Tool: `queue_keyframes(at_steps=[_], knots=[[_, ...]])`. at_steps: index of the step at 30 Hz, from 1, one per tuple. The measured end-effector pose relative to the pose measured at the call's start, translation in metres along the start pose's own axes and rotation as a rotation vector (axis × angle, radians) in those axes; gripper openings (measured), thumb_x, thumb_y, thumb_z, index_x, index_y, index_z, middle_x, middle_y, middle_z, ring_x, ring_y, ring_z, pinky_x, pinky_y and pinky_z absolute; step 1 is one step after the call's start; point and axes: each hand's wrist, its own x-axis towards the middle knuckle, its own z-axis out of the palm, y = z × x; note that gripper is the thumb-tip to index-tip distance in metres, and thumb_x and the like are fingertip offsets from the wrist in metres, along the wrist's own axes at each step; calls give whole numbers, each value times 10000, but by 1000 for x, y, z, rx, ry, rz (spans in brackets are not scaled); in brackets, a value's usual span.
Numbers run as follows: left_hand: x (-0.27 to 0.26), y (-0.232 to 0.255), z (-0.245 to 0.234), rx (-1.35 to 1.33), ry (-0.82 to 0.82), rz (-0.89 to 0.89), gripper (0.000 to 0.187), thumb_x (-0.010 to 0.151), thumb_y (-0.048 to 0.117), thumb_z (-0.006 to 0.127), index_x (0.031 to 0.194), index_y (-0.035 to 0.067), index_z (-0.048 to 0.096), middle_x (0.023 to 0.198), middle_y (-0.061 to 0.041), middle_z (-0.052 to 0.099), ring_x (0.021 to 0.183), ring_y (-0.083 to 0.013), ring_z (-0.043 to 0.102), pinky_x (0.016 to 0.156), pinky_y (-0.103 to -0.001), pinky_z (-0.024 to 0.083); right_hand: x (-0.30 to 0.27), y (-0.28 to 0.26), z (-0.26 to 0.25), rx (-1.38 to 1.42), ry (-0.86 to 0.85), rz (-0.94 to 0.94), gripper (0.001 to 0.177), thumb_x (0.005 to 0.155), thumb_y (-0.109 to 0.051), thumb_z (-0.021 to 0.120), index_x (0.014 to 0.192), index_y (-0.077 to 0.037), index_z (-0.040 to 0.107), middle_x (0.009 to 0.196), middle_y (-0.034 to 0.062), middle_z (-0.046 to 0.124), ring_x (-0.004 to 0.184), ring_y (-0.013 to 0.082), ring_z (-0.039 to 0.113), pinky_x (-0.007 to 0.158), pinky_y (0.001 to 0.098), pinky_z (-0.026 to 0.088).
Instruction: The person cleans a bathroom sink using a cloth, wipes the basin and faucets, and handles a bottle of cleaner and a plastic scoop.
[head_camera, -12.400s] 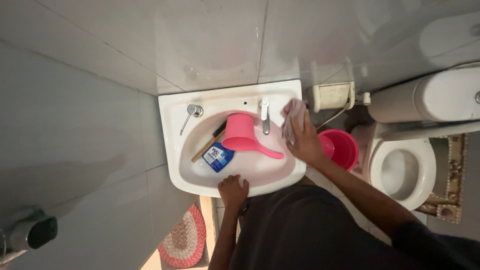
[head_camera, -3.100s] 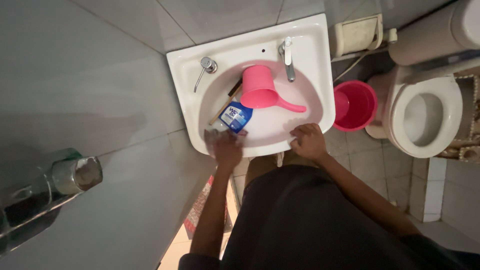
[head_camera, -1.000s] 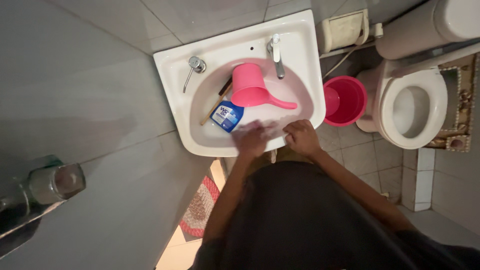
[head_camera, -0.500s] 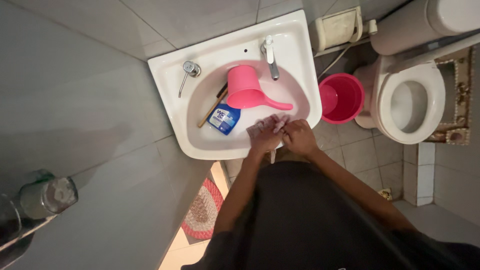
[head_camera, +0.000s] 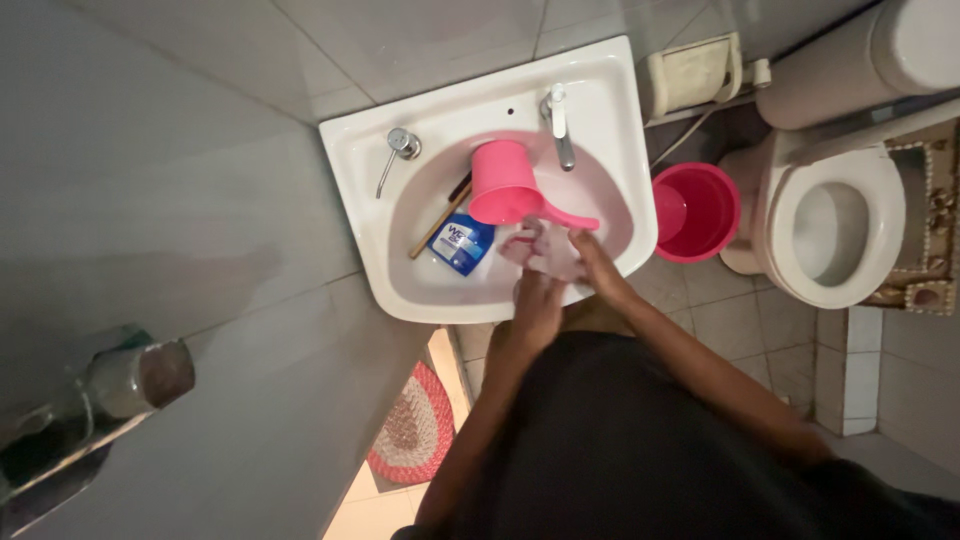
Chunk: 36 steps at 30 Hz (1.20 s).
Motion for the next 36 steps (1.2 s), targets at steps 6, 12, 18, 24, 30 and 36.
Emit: queue_keyframes(at_steps=[6, 12, 18, 24, 30, 36], knots=[[-15, 24, -12, 41, 165, 114, 714, 928, 276, 680, 1476, -106, 430, 1555, -337, 340, 1471, -560, 255, 1225, -605, 227, -9, -9, 33, 329, -369, 112, 501, 1009, -315, 633, 1388, -2, 537, 1243, 154, 642, 1101, 287, 635, 941, 444, 544], [-48, -7, -77, 178, 105, -140, 756, 904, 379, 722, 1529, 80, 421, 1628, -260, 350, 1545, -434, 269, 1255, -561, 182, 7, -52, 5, -724, -229, -149, 358, 1008, -289, 570, 1319, -121, 626, 1184, 153, 739, 1088, 294, 738, 969, 460, 563], [-74, -80, -94, 513, 108, -235, 1027, 803, 667, 693, 1547, 29, 386, 1610, -312, 282, 1521, -459, 169, 1206, -612, 97, -35, -105, 33, -1648, -569, -242, 514, 940, -451, 520, 1451, -385, 508, 1469, 48, 534, 1400, 344, 419, 1108, 719, 196], [-84, -105, -60, 682, 77, -230, 999, 795, 726, 640, 1480, 16, 483, 1578, -298, 336, 1536, -476, 145, 1213, -662, 23, -13, -54, 70, -1641, -639, 2, 677, 980, -751, 311, 1424, -296, 547, 1478, 44, 576, 1528, 295, 302, 1256, 665, 7], [-83, -105, -60, 576, 80, -287, 961, 791, 708, 669, 1443, 16, 528, 1547, -313, 377, 1536, -488, 150, 1225, -651, 15, 65, 16, 63, -1790, -461, -172, 731, 955, -746, 335, 1550, -330, 412, 1619, 143, 359, 1545, 379, 225, 1249, 668, 135], [-80, -99, -63, 571, 100, -265, 964, 768, 690, 686, 1437, 14, 526, 1536, -316, 392, 1519, -500, 154, 1211, -657, 5, 102, 16, -4, -1787, -87, -110, 950, 909, -762, 426, 1619, -172, 199, 1668, 165, 166, 1542, 395, 117, 1205, 646, 102]])
